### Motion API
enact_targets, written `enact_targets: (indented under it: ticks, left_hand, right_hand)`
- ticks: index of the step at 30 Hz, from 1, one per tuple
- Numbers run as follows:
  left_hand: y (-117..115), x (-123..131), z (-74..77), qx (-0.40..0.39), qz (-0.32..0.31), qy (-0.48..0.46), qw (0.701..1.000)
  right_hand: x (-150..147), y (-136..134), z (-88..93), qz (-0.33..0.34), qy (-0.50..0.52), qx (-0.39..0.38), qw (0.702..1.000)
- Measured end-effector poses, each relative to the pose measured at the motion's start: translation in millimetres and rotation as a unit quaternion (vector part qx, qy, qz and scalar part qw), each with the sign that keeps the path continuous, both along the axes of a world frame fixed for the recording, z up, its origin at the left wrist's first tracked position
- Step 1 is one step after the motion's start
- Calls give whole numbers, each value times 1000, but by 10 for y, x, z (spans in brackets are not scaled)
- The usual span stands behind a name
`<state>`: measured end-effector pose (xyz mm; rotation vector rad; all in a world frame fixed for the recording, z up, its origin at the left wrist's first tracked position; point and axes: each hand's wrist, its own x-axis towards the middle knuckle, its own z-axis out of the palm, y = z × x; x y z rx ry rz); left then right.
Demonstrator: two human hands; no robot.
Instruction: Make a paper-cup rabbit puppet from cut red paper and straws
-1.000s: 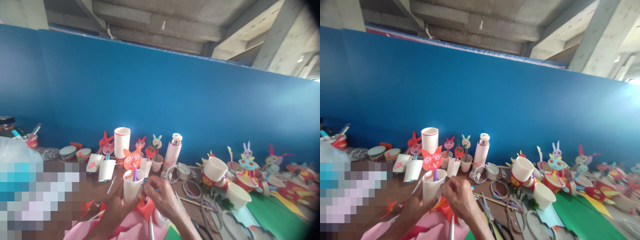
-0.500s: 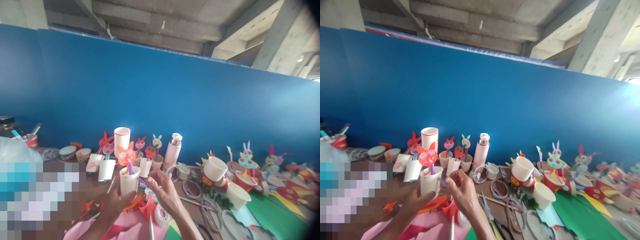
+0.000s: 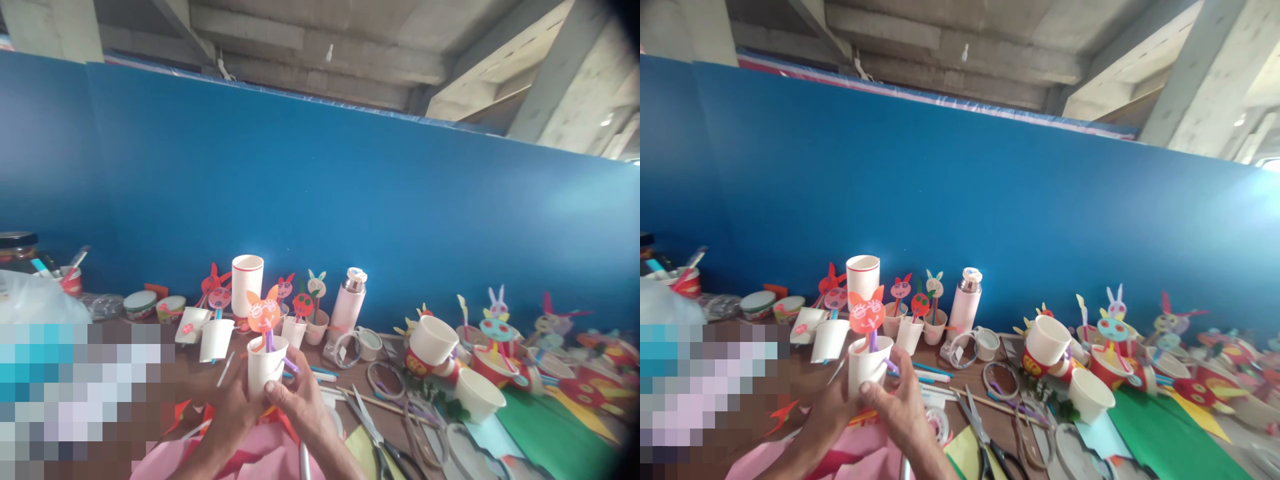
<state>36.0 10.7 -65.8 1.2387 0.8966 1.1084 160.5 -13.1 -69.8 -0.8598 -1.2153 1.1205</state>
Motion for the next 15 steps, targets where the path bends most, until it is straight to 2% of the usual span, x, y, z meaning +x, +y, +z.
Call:
enact_targets:
  ticks: [4,6,9,13,15]
  left_hand:
    - [-53,37,-19,34,-7,41,999]
    - [-53,46,-12,39,-49,28,998]
    - [-8,23,35,33,-123,-54,990]
    - [40,-92,154,-14,-123,-95,988]
    - [45,-156,202,-43,-102,-119,987]
  right_hand:
    - [-53,0,15,16,40,11,999]
    - [-27,-1,58,17,49,-1,999]
    - [49,1,144,20,70,2,997]
    - [127,5,215,36,78,9,996]
    - [138,3,223,53,73,5,996]
